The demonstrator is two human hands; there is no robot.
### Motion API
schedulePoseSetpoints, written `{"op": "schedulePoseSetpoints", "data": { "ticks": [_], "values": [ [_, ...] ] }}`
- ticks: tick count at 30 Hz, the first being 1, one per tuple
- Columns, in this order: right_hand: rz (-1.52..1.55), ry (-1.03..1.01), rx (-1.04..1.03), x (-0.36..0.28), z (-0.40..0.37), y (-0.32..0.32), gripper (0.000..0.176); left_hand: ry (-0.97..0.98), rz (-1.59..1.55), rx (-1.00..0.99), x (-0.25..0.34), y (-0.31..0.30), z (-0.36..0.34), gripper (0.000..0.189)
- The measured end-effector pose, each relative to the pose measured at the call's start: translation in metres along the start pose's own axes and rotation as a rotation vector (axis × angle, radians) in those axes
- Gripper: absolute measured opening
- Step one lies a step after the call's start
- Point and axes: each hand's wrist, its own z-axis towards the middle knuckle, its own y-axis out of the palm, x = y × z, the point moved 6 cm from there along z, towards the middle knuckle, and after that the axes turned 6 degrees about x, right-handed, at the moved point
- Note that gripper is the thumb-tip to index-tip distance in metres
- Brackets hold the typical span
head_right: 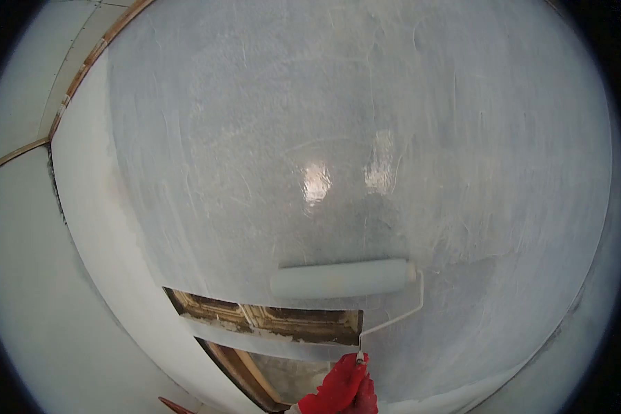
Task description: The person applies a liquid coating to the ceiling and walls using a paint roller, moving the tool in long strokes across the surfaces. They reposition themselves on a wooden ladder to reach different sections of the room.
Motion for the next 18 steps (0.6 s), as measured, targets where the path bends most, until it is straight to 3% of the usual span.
{"op": "schedulePoseSetpoints", "data": {
  "ticks": [2, 3, 4, 6, 8, 10, 11, 12, 13, 14, 16, 18],
  "values": [
    [-0.053, 0.032, 0.102, 0.002, 0.011, 0.008, 0.050, -0.168, -0.231, -0.094, 0.013, -0.011, 0.018, 0.033],
    [-0.375, -0.099, 0.133, -0.014, 0.023, 0.034, 0.048, -0.161, -0.235, -0.098, 0.031, -0.020, 0.030, 0.033],
    [-0.696, -0.229, 0.165, -0.030, 0.033, 0.062, 0.047, -0.022, -0.239, -0.026, 0.057, -0.036, 0.047, 0.035],
    [-1.434, -0.816, 0.055, -0.067, 0.057, 0.141, 0.055, 0.187, -0.294, 0.048, 0.099, -0.062, 0.076, 0.037],
    [-1.418, -0.923, -0.054, -0.090, 0.034, 0.251, 0.060, 0.371, -0.305, 0.062, 0.137, -0.083, 0.099, 0.041],
    [-1.324, -1.486, -0.466, -0.115, 0.067, 0.301, 0.060, 0.539, -0.304, 0.078, 0.173, -0.103, 0.121, 0.047],
    [-1.447, -1.642, -0.364, -0.125, 0.067, 0.348, 0.060, 0.601, -0.341, 0.083, 0.191, -0.113, 0.134, 0.050],
    [-1.552, -1.391, -0.132, -0.139, 0.077, 0.381, 0.061, 0.634, -0.427, 0.079, 0.210, -0.122, 0.149, 0.052],
    [-1.520, -1.479, -0.182, -0.151, 0.085, 0.418, 0.060, 0.669, -0.511, 0.074, 0.231, -0.131, 0.165, 0.054],
    [-1.524, -1.356, -0.060, -0.166, 0.098, 0.455, 0.054, 0.757, -0.565, 0.067, 0.254, -0.139, 0.182, 0.054],
    [-1.587, -1.629, -0.016, -0.186, 0.107, 0.520, 0.057, 0.870, -0.621, 0.060, 0.293, -0.153, 0.215, 0.053],
    [-1.581, -1.496, -0.056, -0.200, 0.113, 0.576, 0.059, 0.901, -0.626, 0.065, 0.323, -0.169, 0.238, 0.053]
  ]
}}
